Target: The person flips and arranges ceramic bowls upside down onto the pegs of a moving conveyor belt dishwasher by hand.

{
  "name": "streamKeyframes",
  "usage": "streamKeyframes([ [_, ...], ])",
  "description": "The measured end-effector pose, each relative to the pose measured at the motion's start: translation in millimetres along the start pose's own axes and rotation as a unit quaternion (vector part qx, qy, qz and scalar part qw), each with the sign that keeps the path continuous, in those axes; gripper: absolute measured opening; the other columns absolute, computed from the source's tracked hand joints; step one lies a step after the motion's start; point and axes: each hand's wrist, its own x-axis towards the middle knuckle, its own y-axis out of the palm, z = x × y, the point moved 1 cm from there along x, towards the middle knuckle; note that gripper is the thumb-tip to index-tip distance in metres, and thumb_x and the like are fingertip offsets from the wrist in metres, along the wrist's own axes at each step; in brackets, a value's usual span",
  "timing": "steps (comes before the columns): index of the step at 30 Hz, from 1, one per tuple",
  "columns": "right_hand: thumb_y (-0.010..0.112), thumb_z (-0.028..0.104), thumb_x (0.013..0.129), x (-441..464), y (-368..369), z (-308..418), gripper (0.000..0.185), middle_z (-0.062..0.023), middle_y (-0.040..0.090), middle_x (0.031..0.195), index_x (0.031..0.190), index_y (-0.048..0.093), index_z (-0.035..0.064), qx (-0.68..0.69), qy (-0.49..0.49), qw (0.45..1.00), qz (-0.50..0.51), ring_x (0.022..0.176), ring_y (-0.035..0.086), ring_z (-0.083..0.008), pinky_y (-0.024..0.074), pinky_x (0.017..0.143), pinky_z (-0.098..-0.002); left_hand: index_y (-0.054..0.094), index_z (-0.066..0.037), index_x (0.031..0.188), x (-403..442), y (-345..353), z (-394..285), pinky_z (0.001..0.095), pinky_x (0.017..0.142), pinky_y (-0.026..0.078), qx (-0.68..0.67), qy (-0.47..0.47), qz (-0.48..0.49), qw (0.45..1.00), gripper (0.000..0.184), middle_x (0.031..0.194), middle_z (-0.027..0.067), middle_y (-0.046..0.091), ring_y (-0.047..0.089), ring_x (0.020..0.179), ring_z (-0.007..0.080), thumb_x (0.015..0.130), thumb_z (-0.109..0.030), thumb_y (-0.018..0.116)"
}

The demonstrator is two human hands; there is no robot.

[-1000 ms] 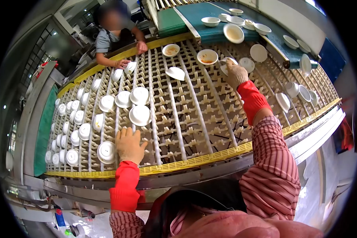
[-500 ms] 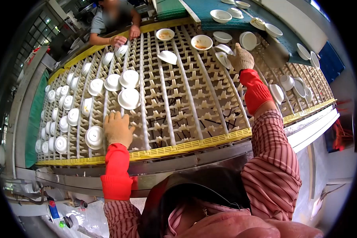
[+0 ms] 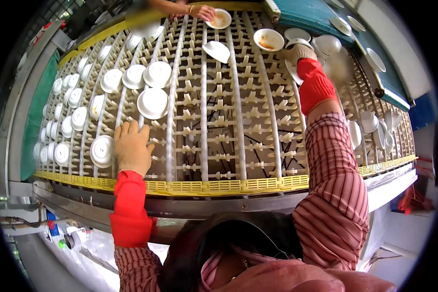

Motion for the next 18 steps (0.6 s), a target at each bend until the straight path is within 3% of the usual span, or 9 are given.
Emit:
streamKeyframes([
  [2,0.067,0.052,0.102,49,23,-22,0.056,-0.0228,0.073,0.142,0.135,0.079,0.0091,-0.105,-0.018,0.993,-0.048,0.132,0.071,-0.0410,0.0571,0.110,-0.0488,0.073,-0.007,0.118,-1,1,0,0.0487,0.105,0.047,-0.006,-0.001,-0.012,1.000,0.046,0.112,0.0122,0.064,0.060,0.117,0.0347,0.077,-0.017,0.093],
  [4,0.062,0.039,0.107,29,17,-34,0.044,-0.0222,0.074,0.141,0.137,0.079,0.0110,-0.051,-0.055,0.991,-0.109,0.131,0.071,-0.0418,0.0583,0.109,-0.0496,0.074,-0.008,0.117,-1,0,-2,0.0488,0.105,0.046,-0.008,-0.015,-0.010,1.000,0.041,0.113,0.0125,0.065,0.060,0.118,0.0346,0.082,-0.020,0.090],
  [6,0.064,0.048,0.107,21,30,-48,0.048,-0.0211,0.076,0.137,0.136,0.078,0.0125,-0.039,-0.031,0.986,-0.161,0.126,0.073,-0.0431,0.0591,0.105,-0.0516,0.075,-0.008,0.117,-1,-2,-9,0.0491,0.105,0.045,-0.017,-0.036,-0.005,0.999,0.038,0.114,0.0125,0.066,0.060,0.118,0.0347,0.084,-0.023,0.088],
  [8,0.065,0.051,0.107,-1,41,-60,0.052,-0.0181,0.079,0.132,0.142,0.074,0.0140,-0.030,-0.084,0.955,-0.282,0.121,0.074,-0.0417,0.0595,0.102,-0.0517,0.077,-0.010,0.116,-2,-1,-16,0.0497,0.107,0.043,-0.011,-0.049,0.003,0.999,0.034,0.115,0.0132,0.068,0.060,0.121,0.0336,0.089,-0.030,0.085],
  [11,0.070,0.042,0.104,-43,40,-61,0.051,-0.0162,0.080,0.131,0.149,0.069,0.0172,0.022,-0.163,0.908,-0.386,0.119,0.076,-0.0382,0.0605,0.100,-0.0494,0.079,-0.012,0.114,5,-6,-29,0.0514,0.110,0.040,-0.012,-0.080,0.032,0.996,0.032,0.117,0.0138,0.070,0.060,0.125,0.0324,0.094,-0.037,0.082],
  [12,0.076,0.027,0.099,-44,38,-66,0.052,-0.0134,0.080,0.132,0.150,0.069,0.0189,0.034,-0.202,0.901,-0.383,0.117,0.077,-0.0359,0.0615,0.098,-0.0466,0.079,-0.011,0.112,5,6,-30,0.0513,0.111,0.040,0.022,-0.070,-0.006,0.997,0.030,0.118,0.0148,0.072,0.060,0.125,0.0336,0.095,-0.036,0.080],
  [14,0.077,0.014,0.094,-62,18,-50,0.056,-0.0111,0.080,0.132,0.150,0.070,0.0194,0.099,-0.290,0.855,-0.419,0.116,0.078,-0.0350,0.0622,0.098,-0.0445,0.079,-0.011,0.112,10,12,-37,0.0472,0.114,0.041,0.011,-0.037,0.022,0.999,0.024,0.117,0.0168,0.074,0.064,0.124,0.0339,0.097,-0.030,0.077],
  [16,0.079,0.010,0.093,-104,-15,-5,0.058,-0.0085,0.081,0.132,0.149,0.070,0.0195,0.151,-0.313,0.843,-0.412,0.113,0.080,-0.0326,0.0632,0.100,-0.0443,0.077,-0.008,0.112,14,26,-37,0.0467,0.109,0.044,-0.018,-0.025,0.040,0.999,0.020,0.113,0.0178,0.074,0.065,0.119,0.0349,0.098,-0.022,0.074],
  [18,0.082,0.010,0.093,-134,-38,41,0.056,-0.0088,0.081,0.133,0.147,0.072,0.0206,0.193,-0.376,0.796,-0.434,0.112,0.081,-0.0299,0.0640,0.103,-0.0440,0.075,-0.006,0.115,15,26,-39,0.0467,0.107,0.046,-0.068,-0.036,0.038,0.996,0.021,0.113,0.0186,0.075,0.066,0.116,0.0363,0.098,-0.018,0.072],
])
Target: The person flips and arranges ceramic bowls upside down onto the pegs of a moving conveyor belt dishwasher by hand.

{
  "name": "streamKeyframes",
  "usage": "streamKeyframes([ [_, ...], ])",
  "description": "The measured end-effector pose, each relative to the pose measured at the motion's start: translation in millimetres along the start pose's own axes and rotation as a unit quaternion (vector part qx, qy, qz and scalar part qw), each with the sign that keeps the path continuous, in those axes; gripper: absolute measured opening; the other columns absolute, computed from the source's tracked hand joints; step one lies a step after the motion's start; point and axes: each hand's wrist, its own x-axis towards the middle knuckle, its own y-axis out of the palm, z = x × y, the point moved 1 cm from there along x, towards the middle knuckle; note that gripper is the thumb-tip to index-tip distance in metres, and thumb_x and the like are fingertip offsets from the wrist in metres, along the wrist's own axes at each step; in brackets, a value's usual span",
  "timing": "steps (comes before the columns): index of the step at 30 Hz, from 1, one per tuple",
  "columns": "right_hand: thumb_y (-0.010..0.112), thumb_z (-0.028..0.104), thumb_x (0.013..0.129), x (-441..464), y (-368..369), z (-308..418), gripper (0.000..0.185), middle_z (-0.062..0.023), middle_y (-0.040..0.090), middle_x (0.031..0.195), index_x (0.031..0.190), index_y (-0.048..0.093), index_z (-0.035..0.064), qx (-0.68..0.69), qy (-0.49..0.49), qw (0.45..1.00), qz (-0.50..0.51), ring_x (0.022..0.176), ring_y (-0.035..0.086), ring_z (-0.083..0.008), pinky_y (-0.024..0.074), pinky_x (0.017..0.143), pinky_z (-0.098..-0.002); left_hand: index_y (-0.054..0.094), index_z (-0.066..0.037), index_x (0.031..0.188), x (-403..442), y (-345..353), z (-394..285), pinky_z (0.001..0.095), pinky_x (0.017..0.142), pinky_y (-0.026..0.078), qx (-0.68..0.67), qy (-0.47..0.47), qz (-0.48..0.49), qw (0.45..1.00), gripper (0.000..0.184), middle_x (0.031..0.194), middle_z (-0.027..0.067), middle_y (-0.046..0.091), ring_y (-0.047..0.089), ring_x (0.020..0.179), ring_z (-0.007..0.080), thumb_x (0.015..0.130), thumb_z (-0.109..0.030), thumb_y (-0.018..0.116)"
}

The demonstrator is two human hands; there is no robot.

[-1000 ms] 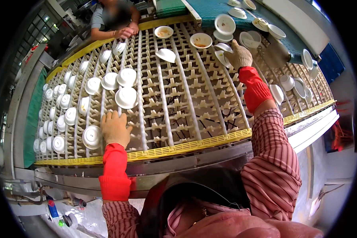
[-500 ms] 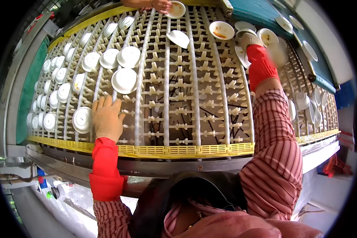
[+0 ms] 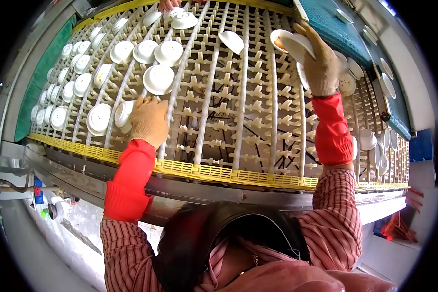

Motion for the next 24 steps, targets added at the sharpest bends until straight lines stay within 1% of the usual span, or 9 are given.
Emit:
streamKeyframes([
  [2,0.083,0.004,0.093,17,20,29,0.071,-0.0129,0.077,0.141,0.158,0.061,0.0204,0.078,-0.076,0.994,-0.021,0.116,0.081,-0.0292,0.0684,0.097,-0.0448,0.075,-0.003,0.121,0,-8,-4,0.0471,0.107,0.048,-0.073,-0.032,-0.023,0.997,0.027,0.116,0.0194,0.076,0.067,0.115,0.0380,0.098,-0.018,0.074],
  [4,0.094,0.023,0.086,29,44,69,0.090,-0.0085,0.080,0.135,0.165,0.052,0.0265,0.001,-0.097,0.988,0.118,0.119,0.079,-0.0307,0.0602,0.114,-0.0463,0.072,-0.003,0.129,1,-11,-10,0.0518,0.111,0.048,-0.144,-0.058,-0.070,0.985,0.036,0.118,0.0209,0.076,0.068,0.118,0.0402,0.098,-0.022,0.077],
  [6,0.097,0.042,0.082,22,79,75,0.099,-0.0126,0.071,0.147,0.165,0.049,0.0203,-0.051,-0.289,0.944,0.154,0.128,0.073,-0.0349,0.0518,0.123,-0.0542,0.070,-0.003,0.136,1,-16,-15,0.0542,0.112,0.048,-0.187,-0.072,-0.099,0.975,0.045,0.120,0.0216,0.076,0.068,0.119,0.0421,0.098,-0.026,0.079],
  [8,0.099,0.046,0.079,20,86,67,0.104,-0.0130,0.073,0.143,0.165,0.048,0.0211,-0.117,-0.069,0.924,0.358,0.132,0.070,-0.0305,0.0560,0.116,-0.0500,0.068,-0.004,0.142,-1,-22,-18,0.0545,0.111,0.050,-0.205,-0.082,-0.116,0.968,0.052,0.123,0.0214,0.076,0.068,0.120,0.0435,0.098,-0.029,0.081],
  [10,0.092,0.042,0.089,20,101,21,0.080,-0.0081,0.078,0.119,0.158,0.057,0.0196,-0.155,0.121,0.897,0.397,0.110,0.077,-0.0318,0.0610,0.106,-0.0458,0.067,-0.004,0.142,2,-28,-23,0.0540,0.110,0.051,-0.202,-0.062,-0.133,0.968,0.053,0.125,0.0214,0.076,0.068,0.121,0.0432,0.098,-0.031,0.081],
  [14,0.068,0.050,0.103,-13,116,-79,0.053,-0.0215,0.081,0.120,0.138,0.076,0.0102,-0.244,0.164,0.885,0.360,0.108,0.079,-0.0394,0.0629,0.096,-0.0509,0.067,-0.003,0.144,5,-21,-42,0.0507,0.114,0.049,-0.176,-0.031,-0.103,0.979,0.055,0.135,0.0184,0.074,0.065,0.128,0.0411,0.098,-0.029,0.081],
  [21,0.066,0.048,0.104,-26,141,-112,0.046,-0.0214,0.083,0.112,0.123,0.083,0.0098,-0.297,0.136,0.871,0.368,0.103,0.081,-0.0389,0.0643,0.093,-0.0510,0.066,-0.006,0.144,8,0,-56,0.0471,0.120,0.042,-0.047,0.012,-0.087,0.995,0.062,0.130,0.0197,0.072,0.061,0.136,0.0348,0.095,-0.041,0.082],
  [23,0.065,0.047,0.103,-30,127,-104,0.042,-0.0208,0.083,0.106,0.116,0.084,0.0113,-0.275,0.003,0.898,0.343,0.099,0.081,-0.0396,0.0641,0.092,-0.0517,0.066,-0.006,0.144,8,0,-58,0.0470,0.121,0.041,-0.056,0.003,-0.075,0.996,0.060,0.133,0.0198,0.072,0.061,0.137,0.0345,0.096,-0.039,0.080],
  [24,0.066,0.047,0.102,-32,124,-102,0.042,-0.0196,0.082,0.109,0.118,0.083,0.0129,-0.267,0.005,0.901,0.341,0.100,0.081,-0.0392,0.0640,0.092,-0.0520,0.065,-0.005,0.146,8,-5,-61,0.0473,0.123,0.040,-0.062,-0.009,-0.053,0.997,0.060,0.136,0.0216,0.071,0.060,0.139,0.0366,0.098,-0.038,0.079],
])
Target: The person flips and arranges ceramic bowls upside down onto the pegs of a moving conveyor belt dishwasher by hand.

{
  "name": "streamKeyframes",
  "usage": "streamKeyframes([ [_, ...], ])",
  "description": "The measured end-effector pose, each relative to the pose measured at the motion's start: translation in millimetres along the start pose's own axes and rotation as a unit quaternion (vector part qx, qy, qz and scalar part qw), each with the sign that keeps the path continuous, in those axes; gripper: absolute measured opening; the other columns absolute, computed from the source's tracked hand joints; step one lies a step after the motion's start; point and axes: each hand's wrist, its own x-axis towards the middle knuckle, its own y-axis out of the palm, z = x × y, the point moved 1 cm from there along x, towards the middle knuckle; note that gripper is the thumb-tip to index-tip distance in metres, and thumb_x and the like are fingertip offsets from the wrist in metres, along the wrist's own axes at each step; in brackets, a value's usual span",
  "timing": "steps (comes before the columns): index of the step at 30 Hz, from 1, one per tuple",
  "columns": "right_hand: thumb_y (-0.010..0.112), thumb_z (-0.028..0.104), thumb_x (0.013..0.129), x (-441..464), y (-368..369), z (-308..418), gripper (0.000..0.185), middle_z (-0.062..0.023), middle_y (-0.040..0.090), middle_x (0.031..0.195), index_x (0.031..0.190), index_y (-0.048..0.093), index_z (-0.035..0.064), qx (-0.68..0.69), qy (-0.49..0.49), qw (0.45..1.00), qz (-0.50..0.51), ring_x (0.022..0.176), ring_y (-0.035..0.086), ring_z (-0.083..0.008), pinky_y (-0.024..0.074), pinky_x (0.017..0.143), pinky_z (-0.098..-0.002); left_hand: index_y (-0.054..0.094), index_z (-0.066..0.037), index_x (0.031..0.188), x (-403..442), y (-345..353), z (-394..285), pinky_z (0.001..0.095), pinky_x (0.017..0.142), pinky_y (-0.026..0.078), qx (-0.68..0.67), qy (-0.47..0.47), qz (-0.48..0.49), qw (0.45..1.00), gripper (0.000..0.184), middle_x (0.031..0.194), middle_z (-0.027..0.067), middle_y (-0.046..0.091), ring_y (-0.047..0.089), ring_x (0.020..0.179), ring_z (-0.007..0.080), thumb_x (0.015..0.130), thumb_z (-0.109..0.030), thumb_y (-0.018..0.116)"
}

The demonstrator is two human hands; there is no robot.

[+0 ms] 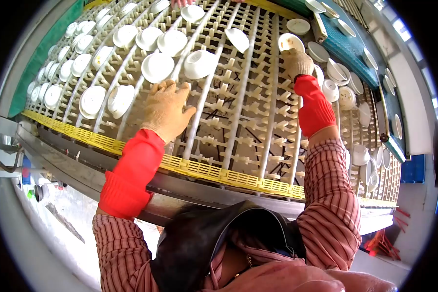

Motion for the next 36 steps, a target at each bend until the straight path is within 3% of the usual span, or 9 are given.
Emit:
streamKeyframes([
  [4,0.071,0.051,0.097,7,-10,9,0.058,-0.0126,0.078,0.138,0.144,0.072,0.0157,0.103,0.101,0.988,0.053,0.116,0.078,-0.0358,0.0616,0.099,-0.0519,0.064,-0.002,0.148,2,-12,-13,0.0479,0.125,0.041,0.000,-0.010,0.028,1.000,0.058,0.142,0.0240,0.069,0.057,0.144,0.0404,0.100,-0.033,0.075],
  [6,0.067,0.052,0.103,5,-3,16,0.052,-0.0120,0.083,0.126,0.142,0.075,0.0186,0.060,0.119,0.985,-0.108,0.119,0.078,-0.0342,0.0607,0.104,-0.0480,0.064,-0.002,0.147,1,-5,-13,0.0480,0.125,0.042,0.016,-0.005,0.006,1.000,0.056,0.141,0.0236,0.069,0.056,0.144,0.0402,0.100,-0.031,0.075],
  [12,0.065,0.056,0.103,30,32,-11,0.064,-0.0156,0.077,0.140,0.151,0.069,0.0152,0.094,0.155,0.975,0.132,0.128,0.074,-0.0361,0.0565,0.111,-0.0496,0.064,-0.001,0.146,4,-4,-20,0.0482,0.122,0.043,0.011,-0.003,0.021,1.000,0.055,0.140,0.0198,0.068,0.055,0.138,0.0372,0.098,-0.024,0.075],
  [17,0.059,0.062,0.107,21,9,-5,0.063,-0.0242,0.079,0.125,0.142,0.073,0.0114,0.181,0.194,0.964,0.006,0.117,0.077,-0.0406,0.0592,0.102,-0.0508,0.063,0.000,0.150,4,-4,-27,0.0490,0.127,0.039,0.026,-0.031,0.036,0.999,0.054,0.149,0.0206,0.068,0.054,0.143,0.0402,0.101,-0.023,0.072],
  [23,0.067,0.045,0.112,-77,-73,54,0.068,-0.0258,0.073,0.138,0.153,0.052,-0.0071,0.860,0.205,0.460,0.084,0.127,0.075,-0.0342,0.0667,0.102,-0.0470,0.067,0.005,0.144,9,-9,-40,0.0487,0.120,0.046,-0.130,-0.025,-0.053,0.990,0.057,0.140,0.0260,0.072,0.065,0.135,0.0388,0.102,-0.032,0.077],
  [26,0.067,0.047,0.112,-108,-94,65,0.068,-0.0233,0.076,0.133,0.150,0.055,-0.0086,0.885,0.079,0.402,0.219,0.131,0.073,-0.0298,0.0659,0.107,-0.0457,0.065,0.006,0.146,13,-19,-52,0.0510,0.117,0.050,-0.166,0.024,-0.120,0.979,0.067,0.139,0.0285,0.071,0.065,0.134,0.0423,0.100,-0.041,0.080],
  [28,0.071,0.038,0.110,-99,-92,47,0.054,-0.0183,0.080,0.132,0.152,0.065,0.0042,0.692,0.134,0.685,0.182,0.117,0.079,-0.0219,0.0662,0.099,-0.0364,0.064,0.007,0.147,12,-24,-58,0.0528,0.116,0.051,-0.146,0.069,-0.162,0.973,0.075,0.138,0.0308,0.070,0.065,0.135,0.0451,0.099,-0.049,0.082],
  [30,0.070,0.041,0.110,-100,-85,24,0.050,-0.0147,0.084,0.119,0.138,0.073,0.0004,0.507,0.152,0.848,-0.028,0.110,0.080,-0.0232,0.0647,0.097,-0.0373,0.064,0.006,0.148,12,-24,-64,0.0540,0.119,0.050,-0.128,0.093,-0.159,0.974,0.084,0.138,0.0307,0.069,0.064,0.135,0.0474,0.098,-0.060,0.078],
  [36,0.075,0.061,0.098,-85,-54,-69,0.070,-0.0198,0.082,0.115,0.138,0.070,0.0027,0.193,0.157,0.964,-0.094,0.112,0.078,-0.0373,0.0606,0.096,-0.0493,0.063,0.005,0.149,10,-13,-97,0.0503,0.124,0.044,-0.097,0.156,-0.068,0.980,0.089,0.136,0.0243,0.072,0.062,0.136,0.0429,0.093,-0.061,0.081],
])
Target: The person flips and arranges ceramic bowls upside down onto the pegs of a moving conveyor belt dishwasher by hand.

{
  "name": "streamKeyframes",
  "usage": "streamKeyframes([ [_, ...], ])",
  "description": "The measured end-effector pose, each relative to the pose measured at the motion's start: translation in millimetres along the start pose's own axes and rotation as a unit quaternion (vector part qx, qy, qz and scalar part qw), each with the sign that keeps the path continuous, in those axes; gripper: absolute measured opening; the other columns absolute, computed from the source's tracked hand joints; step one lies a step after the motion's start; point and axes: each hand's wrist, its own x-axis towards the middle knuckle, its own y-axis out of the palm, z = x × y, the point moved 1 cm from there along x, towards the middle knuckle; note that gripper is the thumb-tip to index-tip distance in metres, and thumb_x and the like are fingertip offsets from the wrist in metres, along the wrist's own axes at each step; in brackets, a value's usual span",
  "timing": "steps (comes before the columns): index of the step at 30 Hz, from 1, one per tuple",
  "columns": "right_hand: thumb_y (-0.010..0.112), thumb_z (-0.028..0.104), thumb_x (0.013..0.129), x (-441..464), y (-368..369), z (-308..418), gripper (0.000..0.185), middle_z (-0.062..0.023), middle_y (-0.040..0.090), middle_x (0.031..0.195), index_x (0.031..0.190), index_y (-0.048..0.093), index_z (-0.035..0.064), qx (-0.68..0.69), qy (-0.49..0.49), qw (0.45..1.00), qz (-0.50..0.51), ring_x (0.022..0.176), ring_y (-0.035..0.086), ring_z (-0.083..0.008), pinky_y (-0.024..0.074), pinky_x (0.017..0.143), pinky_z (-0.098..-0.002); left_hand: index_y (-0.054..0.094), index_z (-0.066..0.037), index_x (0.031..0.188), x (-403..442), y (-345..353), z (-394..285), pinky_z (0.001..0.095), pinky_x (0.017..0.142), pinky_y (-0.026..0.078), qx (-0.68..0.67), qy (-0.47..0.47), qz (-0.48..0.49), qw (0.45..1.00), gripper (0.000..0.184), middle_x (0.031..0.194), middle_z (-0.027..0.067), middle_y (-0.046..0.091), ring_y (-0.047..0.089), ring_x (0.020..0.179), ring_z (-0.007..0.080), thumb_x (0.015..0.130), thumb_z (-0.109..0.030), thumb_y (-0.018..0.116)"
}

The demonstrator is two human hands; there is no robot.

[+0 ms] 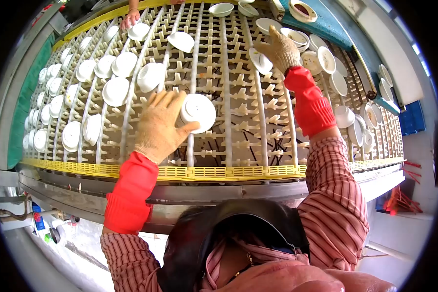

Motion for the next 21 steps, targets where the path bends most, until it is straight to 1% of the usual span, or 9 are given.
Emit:
streamKeyframes([
  [4,0.076,0.063,0.098,3,30,-43,0.078,-0.0279,0.078,0.123,0.145,0.064,0.0028,0.053,0.018,0.986,0.158,0.118,0.076,-0.0404,0.0577,0.101,-0.0525,0.059,0.003,0.154,1,13,-14,0.0492,0.127,0.042,0.016,0.015,0.032,0.999,0.091,0.149,0.0266,0.066,0.059,0.144,0.0404,0.091,-0.057,0.084],
  [5,0.074,0.061,0.100,2,36,-50,0.070,-0.0277,0.078,0.119,0.141,0.066,0.0038,0.059,0.016,0.990,0.126,0.115,0.076,-0.0418,0.0585,0.098,-0.0529,0.055,0.007,0.156,2,13,-16,0.0525,0.126,0.043,0.010,0.020,0.030,0.999,0.092,0.147,0.0301,0.065,0.059,0.142,0.0448,0.086,-0.042,0.090],
  [8,0.068,0.042,0.109,4,62,-68,0.037,-0.0247,0.079,0.102,0.119,0.068,0.0069,0.032,-0.116,0.992,-0.030,0.100,0.077,-0.0476,0.0610,0.081,-0.0525,0.054,0.006,0.157,-1,22,-19,0.0527,0.126,0.043,-0.003,-0.011,0.018,1.000,0.091,0.146,0.0294,0.066,0.057,0.144,0.0452,0.087,-0.041,0.089],
  [10,0.069,0.048,0.106,17,69,-81,0.047,-0.0256,0.080,0.100,0.125,0.071,0.0053,0.007,-0.126,0.992,-0.011,0.102,0.078,-0.0469,0.0615,0.087,-0.0529,0.055,0.006,0.157,2,21,-24,0.0474,0.123,0.047,-0.113,-0.072,0.018,0.991,0.086,0.144,0.0285,0.067,0.061,0.142,0.0399,0.092,-0.038,0.088],
  [12,0.071,0.058,0.103,35,69,-80,0.062,-0.0257,0.081,0.107,0.130,0.073,0.0015,0.001,-0.063,0.994,0.086,0.103,0.079,-0.0436,0.0615,0.091,-0.0504,0.055,0.006,0.156,11,12,-33,0.0441,0.121,0.049,-0.307,-0.184,0.048,0.932,0.082,0.147,0.0279,0.067,0.063,0.142,0.0362,0.095,-0.037,0.087],
  [13,0.072,0.063,0.102,42,68,-74,0.070,-0.0257,0.081,0.110,0.132,0.074,-0.0004,-0.001,-0.028,0.991,0.134,0.104,0.079,-0.0420,0.0615,0.093,-0.0492,0.062,0.004,0.151,10,16,-36,0.0395,0.097,0.062,-0.309,-0.202,-0.011,0.929,0.068,0.128,0.0233,0.077,0.077,0.115,0.0306,0.097,-0.029,0.086],
  [17,0.071,0.081,0.092,55,44,-25,0.088,-0.0236,0.083,0.111,0.125,0.082,0.0008,-0.032,0.039,0.962,0.267,0.101,0.082,-0.0363,0.0627,0.089,-0.0470,0.063,0.000,0.152,8,34,-41,0.0369,0.103,0.059,-0.304,-0.239,-0.081,0.919,0.062,0.132,0.0234,0.077,0.076,0.120,0.0294,0.100,-0.027,0.082],
  [19,0.071,0.077,0.094,136,101,-28,0.083,-0.0230,0.083,0.115,0.125,0.082,0.0012,-0.110,0.270,0.858,0.424,0.102,0.082,-0.0365,0.0628,0.089,-0.0473,0.064,0.000,0.151,9,33,-43,0.0364,0.104,0.058,-0.343,-0.298,-0.062,0.889,0.058,0.137,0.0229,0.076,0.075,0.122,0.0289,0.101,-0.027,0.079],
  [21,0.069,0.068,0.097,98,70,-5,0.072,-0.0244,0.082,0.119,0.124,0.082,0.0023,-0.120,0.157,0.921,0.336,0.108,0.080,-0.0392,0.0623,0.092,-0.0489,0.064,-0.001,0.152,11,27,-45,0.0362,0.111,0.054,-0.394,-0.342,-0.027,0.853,0.055,0.147,0.0207,0.071,0.070,0.131,0.0288,0.105,-0.027,0.073],
])
